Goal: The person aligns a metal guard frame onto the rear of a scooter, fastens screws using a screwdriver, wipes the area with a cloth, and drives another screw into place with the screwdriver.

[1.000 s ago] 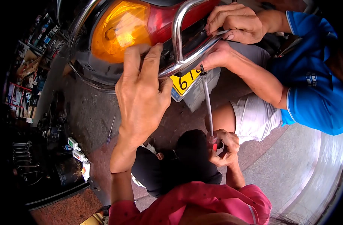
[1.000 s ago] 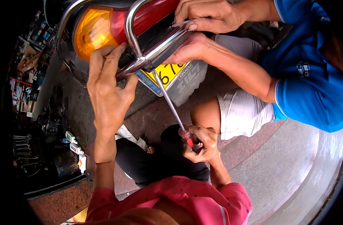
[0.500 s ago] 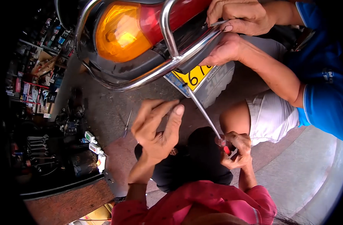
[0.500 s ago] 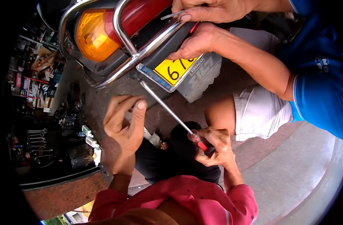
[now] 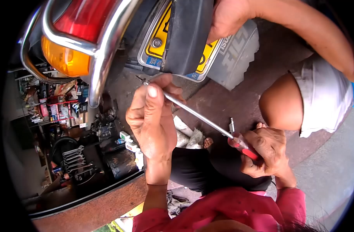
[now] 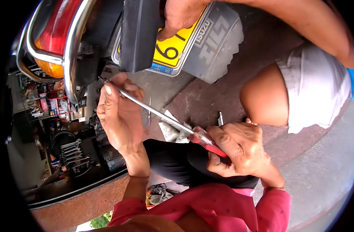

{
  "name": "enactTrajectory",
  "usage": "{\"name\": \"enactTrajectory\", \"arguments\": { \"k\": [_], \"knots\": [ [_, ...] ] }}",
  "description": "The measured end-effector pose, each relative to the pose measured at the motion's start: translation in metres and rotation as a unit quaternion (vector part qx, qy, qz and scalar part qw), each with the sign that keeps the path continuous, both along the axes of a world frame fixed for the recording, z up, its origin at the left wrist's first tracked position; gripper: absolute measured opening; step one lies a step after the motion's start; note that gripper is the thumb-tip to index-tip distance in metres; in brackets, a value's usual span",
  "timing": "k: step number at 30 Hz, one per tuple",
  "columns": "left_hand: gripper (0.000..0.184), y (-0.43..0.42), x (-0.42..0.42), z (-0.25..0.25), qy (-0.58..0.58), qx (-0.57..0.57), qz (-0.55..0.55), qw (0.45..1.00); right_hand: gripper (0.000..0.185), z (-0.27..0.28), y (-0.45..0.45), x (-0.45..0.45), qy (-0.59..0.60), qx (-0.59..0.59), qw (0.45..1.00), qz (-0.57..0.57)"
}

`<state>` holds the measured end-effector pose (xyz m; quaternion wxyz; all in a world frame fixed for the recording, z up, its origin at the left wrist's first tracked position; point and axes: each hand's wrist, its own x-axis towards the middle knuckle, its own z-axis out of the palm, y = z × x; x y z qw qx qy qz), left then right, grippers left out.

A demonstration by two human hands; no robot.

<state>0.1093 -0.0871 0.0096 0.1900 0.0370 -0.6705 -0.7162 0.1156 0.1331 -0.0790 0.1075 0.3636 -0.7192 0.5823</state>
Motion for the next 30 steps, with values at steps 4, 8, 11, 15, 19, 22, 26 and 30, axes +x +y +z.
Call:
{"name": "enactTrajectory", "arguments": {
  "k": [4,8,11,15,19,22,26,30],
  "knots": [
    [0.034,0.004,-0.01,0.011,-0.003,-0.027,-0.012,1.0,0.044,0.0,0.003,-0.002,0.01,0.01,0.999,-0.036],
    [0.035,0.01,-0.011,0.02,-0.009,-0.071,-0.048,0.996,0.04,0.003,0.001,-0.005,0.028,-0.037,0.996,-0.074],
    [0.036,0.015,-0.016,0.013,-0.006,-0.097,-0.02,0.995,0.041,-0.003,-0.018,-0.007,0.054,-0.12,0.979,-0.155],
    [0.033,0.01,-0.02,0.008,-0.006,-0.097,-0.02,0.995,0.038,-0.007,-0.021,-0.011,0.049,-0.127,0.977,-0.162],
    [0.036,0.004,-0.021,0.002,0.002,-0.1,-0.002,0.995,0.038,-0.011,-0.019,-0.011,0.027,-0.124,0.985,-0.119],
    [0.034,0.005,-0.02,-0.004,0.008,-0.123,0.027,0.992,0.038,-0.019,-0.019,-0.013,0.022,-0.141,0.985,-0.096],
    [0.033,0.008,-0.02,-0.008,0.001,-0.169,0.031,0.985,0.039,-0.023,-0.017,-0.017,0.006,-0.151,0.986,-0.063],
    [0.033,0.006,-0.019,-0.013,0.006,-0.183,0.027,0.983,0.041,-0.031,-0.018,-0.015,-0.018,-0.165,0.985,-0.039]
  ]
}}
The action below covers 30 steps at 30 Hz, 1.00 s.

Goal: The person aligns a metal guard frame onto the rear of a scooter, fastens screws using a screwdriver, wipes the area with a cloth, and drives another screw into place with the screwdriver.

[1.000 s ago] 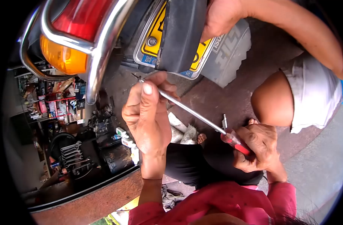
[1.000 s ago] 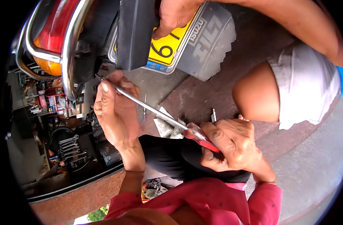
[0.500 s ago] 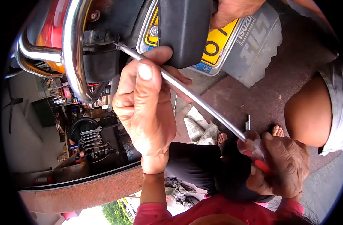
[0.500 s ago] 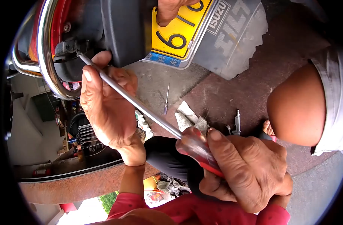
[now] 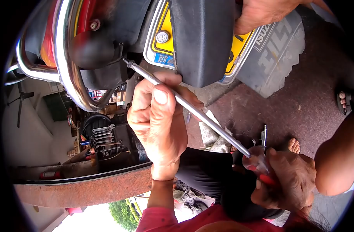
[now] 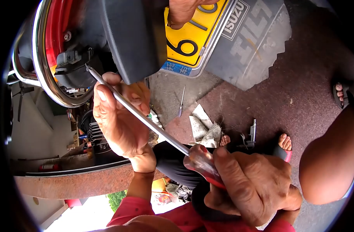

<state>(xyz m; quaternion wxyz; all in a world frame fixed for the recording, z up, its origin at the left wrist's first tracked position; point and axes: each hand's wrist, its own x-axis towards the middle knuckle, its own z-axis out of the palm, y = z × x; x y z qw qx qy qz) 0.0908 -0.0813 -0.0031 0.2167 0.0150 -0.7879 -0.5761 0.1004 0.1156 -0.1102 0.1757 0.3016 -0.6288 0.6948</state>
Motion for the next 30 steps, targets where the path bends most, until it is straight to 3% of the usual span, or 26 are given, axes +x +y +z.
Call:
{"name": "enactTrajectory", "arguments": {
  "k": [5,10,13,14,15,17,30],
  "knots": [
    [0.034,0.003,-0.001,-0.003,-0.009,-0.004,0.041,0.999,0.051,-0.001,0.012,-0.006,0.002,0.08,0.994,0.079],
    [0.036,-0.002,-0.003,-0.006,-0.019,-0.029,0.034,0.999,0.04,-0.005,-0.004,-0.012,0.013,0.012,1.0,0.02],
    [0.032,-0.007,-0.006,-0.009,-0.013,-0.058,0.047,0.997,0.038,-0.012,-0.005,-0.014,-0.028,0.024,0.999,0.034],
    [0.029,-0.015,-0.009,-0.009,-0.007,-0.062,-0.009,0.998,0.04,-0.015,-0.005,-0.015,-0.052,0.038,0.997,0.051],
    [0.025,-0.005,-0.015,-0.01,-0.015,-0.041,0.047,0.998,0.042,-0.018,-0.004,-0.019,-0.075,0.048,0.992,0.087],
    [0.022,-0.015,-0.02,-0.014,-0.01,-0.045,0.032,0.998,0.043,-0.025,-0.013,-0.022,-0.107,0.039,0.988,0.101],
    [0.023,-0.05,-0.023,-0.017,0.014,-0.123,0.089,0.988,0.036,-0.079,-0.097,-0.016,-0.215,-0.149,0.943,0.208]
  ]
}}
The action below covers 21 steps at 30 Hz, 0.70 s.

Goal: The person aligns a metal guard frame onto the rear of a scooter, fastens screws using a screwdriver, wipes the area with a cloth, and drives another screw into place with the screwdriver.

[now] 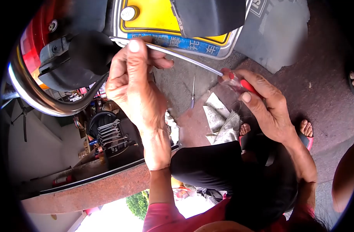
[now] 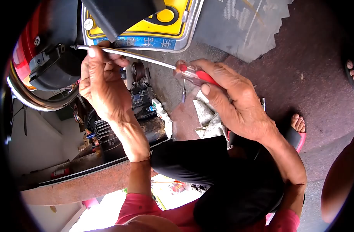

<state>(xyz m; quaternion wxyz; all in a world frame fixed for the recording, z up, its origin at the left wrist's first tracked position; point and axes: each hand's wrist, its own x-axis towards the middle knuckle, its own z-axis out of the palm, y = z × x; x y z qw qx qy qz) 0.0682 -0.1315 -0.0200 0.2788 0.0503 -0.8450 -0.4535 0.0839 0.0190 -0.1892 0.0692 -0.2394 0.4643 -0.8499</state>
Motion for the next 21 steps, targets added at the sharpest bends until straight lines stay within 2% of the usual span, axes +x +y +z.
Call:
{"name": "enactTrajectory", "arguments": {
  "k": [6,9,12,18,21],
  "knots": [
    [0.036,-0.009,-0.004,0.004,0.056,0.005,0.051,0.997,0.036,0.003,0.006,0.0,-0.1,-0.033,0.993,0.06],
    [0.034,-0.012,-0.016,0.003,0.09,0.015,0.052,0.994,0.035,0.005,0.009,-0.001,-0.106,-0.034,0.993,0.047],
    [0.036,-0.012,-0.026,0.003,0.128,-0.006,0.077,0.989,0.036,0.005,0.008,-0.005,-0.062,-0.032,0.997,0.028],
    [0.056,-0.01,-0.044,-0.004,0.22,-0.087,0.124,0.964,0.044,0.002,0.012,-0.003,-0.086,0.003,0.993,0.082],
    [0.055,-0.014,-0.047,-0.006,0.234,-0.064,0.138,0.96,0.035,0.007,0.007,-0.004,-0.063,-0.03,0.997,0.031]
  ]
}}
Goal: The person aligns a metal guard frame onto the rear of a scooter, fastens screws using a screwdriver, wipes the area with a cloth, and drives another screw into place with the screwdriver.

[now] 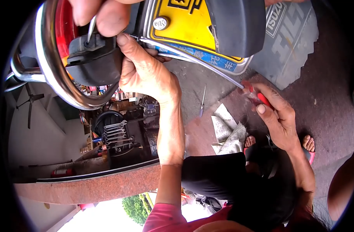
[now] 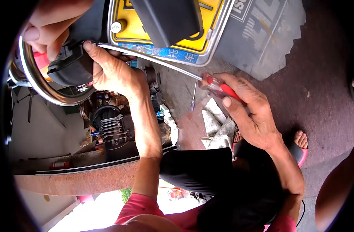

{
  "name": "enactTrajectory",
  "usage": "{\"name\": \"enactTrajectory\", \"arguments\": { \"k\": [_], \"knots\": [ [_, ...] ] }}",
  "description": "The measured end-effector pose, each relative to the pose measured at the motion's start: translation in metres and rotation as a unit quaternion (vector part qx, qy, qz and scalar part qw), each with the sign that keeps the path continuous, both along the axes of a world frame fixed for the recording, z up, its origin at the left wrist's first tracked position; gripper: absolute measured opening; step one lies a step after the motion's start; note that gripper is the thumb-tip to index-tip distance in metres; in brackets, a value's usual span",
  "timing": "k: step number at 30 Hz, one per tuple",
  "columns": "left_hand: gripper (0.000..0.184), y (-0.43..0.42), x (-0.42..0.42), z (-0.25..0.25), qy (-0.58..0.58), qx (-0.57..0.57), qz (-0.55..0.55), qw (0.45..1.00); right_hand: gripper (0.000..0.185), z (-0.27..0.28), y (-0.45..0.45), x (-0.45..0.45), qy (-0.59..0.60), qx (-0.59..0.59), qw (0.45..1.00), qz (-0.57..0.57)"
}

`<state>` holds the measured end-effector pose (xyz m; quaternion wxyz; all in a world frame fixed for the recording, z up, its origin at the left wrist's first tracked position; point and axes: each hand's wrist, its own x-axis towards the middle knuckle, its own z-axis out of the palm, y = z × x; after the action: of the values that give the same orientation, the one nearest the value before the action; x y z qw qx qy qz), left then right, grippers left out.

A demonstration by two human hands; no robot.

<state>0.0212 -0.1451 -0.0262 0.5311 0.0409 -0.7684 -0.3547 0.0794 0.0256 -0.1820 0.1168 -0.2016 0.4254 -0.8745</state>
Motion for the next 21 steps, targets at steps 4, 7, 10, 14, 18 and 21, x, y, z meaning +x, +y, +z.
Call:
{"name": "enactTrajectory", "arguments": {
  "k": [4,7,10,14,18,21],
  "knots": [
    [0.051,-0.007,-0.002,-0.001,0.013,-0.064,0.04,0.997,0.035,-0.001,-0.001,-0.001,0.027,0.004,0.999,-0.023],
    [0.048,-0.01,-0.011,-0.005,0.075,-0.062,0.046,0.994,0.036,0.005,0.004,-0.003,0.025,0.007,1.0,-0.014],
    [0.048,-0.005,-0.004,-0.001,0.041,-0.086,0.036,0.995,0.035,0.008,0.008,-0.002,0.017,0.009,1.0,-0.006],
    [0.044,-0.009,-0.008,-0.004,0.076,-0.09,0.006,0.993,0.034,0.015,0.015,-0.006,0.06,0.024,0.997,-0.036],
    [0.043,-0.016,0.009,0.0,-0.02,-0.04,-0.009,0.999,0.035,0.027,0.031,-0.007,0.137,0.086,0.984,-0.073],
    [0.044,0.015,0.031,0.007,-0.081,-0.006,0.007,0.997,0.037,0.049,0.054,-0.008,0.164,0.134,0.974,-0.079]
  ]
}}
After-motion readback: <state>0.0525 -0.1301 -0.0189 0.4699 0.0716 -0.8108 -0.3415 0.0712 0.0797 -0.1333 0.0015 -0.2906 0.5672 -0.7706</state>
